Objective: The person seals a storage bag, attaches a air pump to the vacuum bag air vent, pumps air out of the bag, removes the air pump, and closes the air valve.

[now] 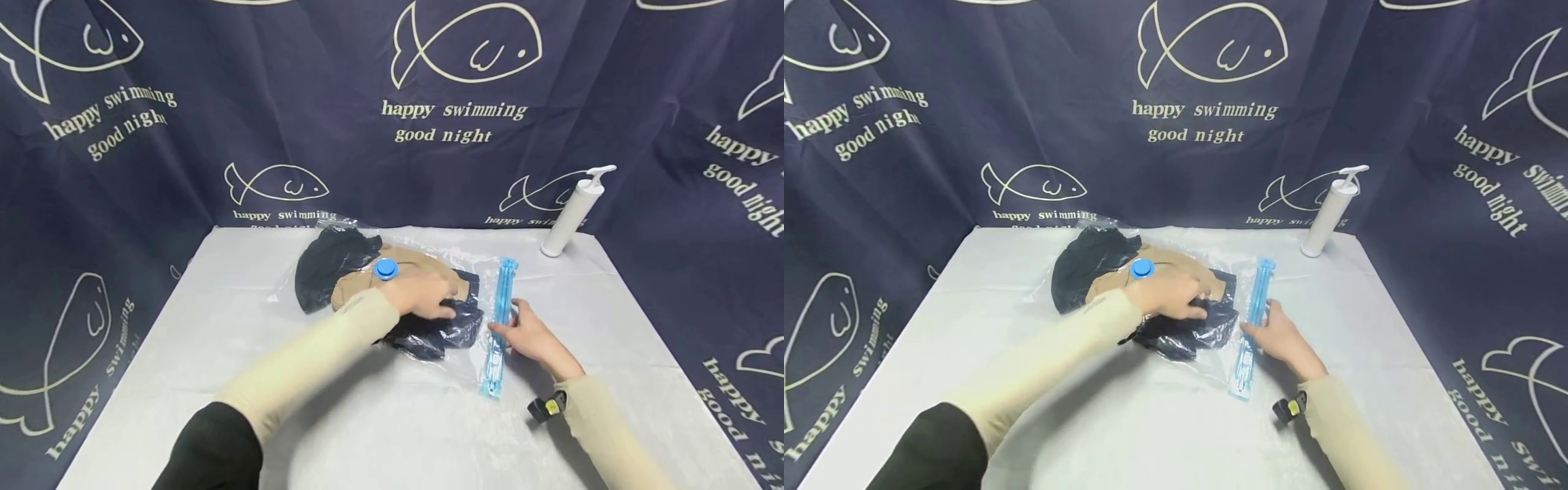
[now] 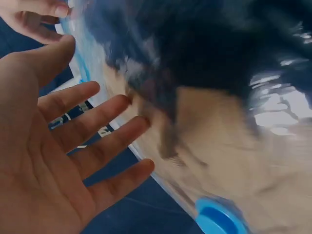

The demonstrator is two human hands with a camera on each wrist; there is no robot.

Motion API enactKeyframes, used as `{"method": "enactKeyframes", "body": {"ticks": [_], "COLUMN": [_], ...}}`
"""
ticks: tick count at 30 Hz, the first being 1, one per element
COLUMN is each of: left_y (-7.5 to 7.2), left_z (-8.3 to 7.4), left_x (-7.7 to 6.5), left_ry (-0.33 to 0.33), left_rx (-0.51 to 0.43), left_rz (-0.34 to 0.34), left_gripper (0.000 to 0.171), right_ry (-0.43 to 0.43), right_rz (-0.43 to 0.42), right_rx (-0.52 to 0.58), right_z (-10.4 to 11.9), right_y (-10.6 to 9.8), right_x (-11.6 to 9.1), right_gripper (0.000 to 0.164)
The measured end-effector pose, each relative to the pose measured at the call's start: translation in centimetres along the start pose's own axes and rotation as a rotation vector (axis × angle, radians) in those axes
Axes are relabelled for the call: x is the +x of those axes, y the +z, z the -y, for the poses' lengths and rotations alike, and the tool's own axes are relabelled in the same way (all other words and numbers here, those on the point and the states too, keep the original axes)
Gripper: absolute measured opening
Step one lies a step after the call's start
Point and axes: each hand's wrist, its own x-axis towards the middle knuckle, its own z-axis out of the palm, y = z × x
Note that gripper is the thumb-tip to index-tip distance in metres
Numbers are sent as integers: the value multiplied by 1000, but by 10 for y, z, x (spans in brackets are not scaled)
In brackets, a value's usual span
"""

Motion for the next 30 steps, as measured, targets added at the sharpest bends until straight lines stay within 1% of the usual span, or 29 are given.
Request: {"method": "enactKeyframes", "body": {"ticks": [2,5,7,10,14,16,19,22,27,30], "left_y": [-6,-4,-1,0,-3,-6,-12,-15,-15,-8], "left_z": [3,7,10,12,9,6,0,-5,-9,-11], "left_x": [15,35,47,62,81,90,104,115,131,136], "left_ry": [-16,-6,-7,-14,-60,-97,-134,-169,-216,-214], "left_rx": [-11,-74,-90,-86,-60,-56,-52,-48,-61,-86], "left_rz": [-4,-10,-26,-62,-90,-98,-115,-123,-134,-134], "left_gripper": [43,38,35,37,45,48,51,55,61,65], "right_ry": [-1,8,18,43,76,82,78,71,40,22], "right_rz": [-18,-30,-30,-20,-24,-40,-82,-116,-146,-164], "right_rx": [-11,4,26,52,82,100,118,135,161,178], "right_z": [-2,-5,-7,-8,-8,-7,-7,-9,-7,-10], "right_y": [-6,-11,-13,-18,-25,-28,-30,-28,-25,-17], "right_x": [12,28,36,46,56,61,66,69,70,67], "right_gripper": [89,88,89,90,89,86,83,79,81,80]}}
